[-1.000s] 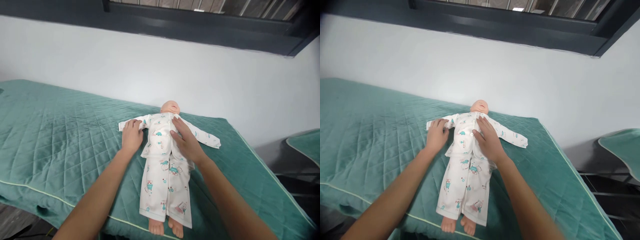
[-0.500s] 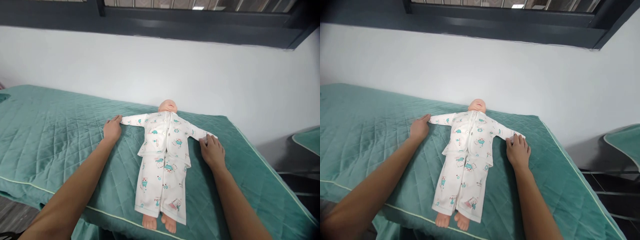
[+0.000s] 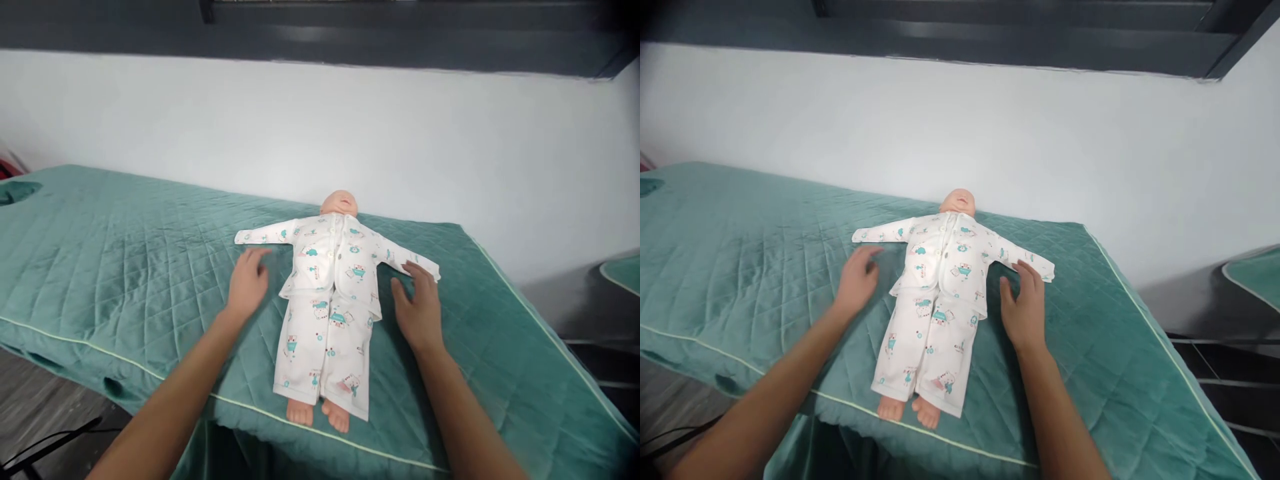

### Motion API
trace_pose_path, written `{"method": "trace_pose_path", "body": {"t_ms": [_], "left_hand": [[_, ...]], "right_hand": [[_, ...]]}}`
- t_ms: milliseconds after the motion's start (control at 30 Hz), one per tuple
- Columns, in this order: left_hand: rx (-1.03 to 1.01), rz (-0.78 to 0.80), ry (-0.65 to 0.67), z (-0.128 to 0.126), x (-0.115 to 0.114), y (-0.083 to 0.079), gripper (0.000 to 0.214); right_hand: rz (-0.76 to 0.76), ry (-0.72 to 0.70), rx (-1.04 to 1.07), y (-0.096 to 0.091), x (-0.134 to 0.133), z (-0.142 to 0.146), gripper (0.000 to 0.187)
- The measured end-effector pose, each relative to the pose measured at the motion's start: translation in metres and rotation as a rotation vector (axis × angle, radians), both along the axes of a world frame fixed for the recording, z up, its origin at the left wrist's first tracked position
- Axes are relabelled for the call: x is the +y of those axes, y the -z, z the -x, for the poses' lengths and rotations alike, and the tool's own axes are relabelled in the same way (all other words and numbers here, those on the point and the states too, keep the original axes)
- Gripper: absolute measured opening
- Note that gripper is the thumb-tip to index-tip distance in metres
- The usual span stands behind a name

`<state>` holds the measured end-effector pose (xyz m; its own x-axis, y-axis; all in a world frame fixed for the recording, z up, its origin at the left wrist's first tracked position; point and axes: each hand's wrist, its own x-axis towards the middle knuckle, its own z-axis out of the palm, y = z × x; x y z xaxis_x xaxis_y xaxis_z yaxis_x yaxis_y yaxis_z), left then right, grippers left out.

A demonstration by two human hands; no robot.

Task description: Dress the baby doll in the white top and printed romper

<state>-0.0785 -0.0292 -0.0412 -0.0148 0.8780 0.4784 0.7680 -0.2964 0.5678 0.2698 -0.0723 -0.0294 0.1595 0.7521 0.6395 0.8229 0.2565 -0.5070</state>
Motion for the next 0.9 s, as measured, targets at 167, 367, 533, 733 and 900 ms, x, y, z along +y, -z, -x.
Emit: {"method": "trace_pose_path", "body": {"t_ms": [167,367,533,733,900], "left_hand": [[-0.013,0.136,0.081,-0.033,-0.059,-0.001,0.033],[0.114,0.224,0.035,-0.042,-0.061,-0.008,0.017],[-0.029,0.175,-0.015,-0.041,-0.067,-0.007,0.013],[-0.075,0.119,-0.008,-0.034,-0.083,-0.002,0.011],[-0.012,-0.037,0.028,-0.038,-0.080,-0.007,0.015]], "right_hand": [[0.167,-0.146,0.042,-0.001,-0.055,0.042,0.033],[0.407,-0.026,0.024,-0.003,-0.064,0.057,0.039],[0.495,0.067,0.075,-0.012,-0.058,0.057,0.037],[0.489,0.132,0.038,-0.012,-0.073,0.053,0.036],[0.276,0.050,-0.073,-0.016,-0.074,0.061,0.043]]}}
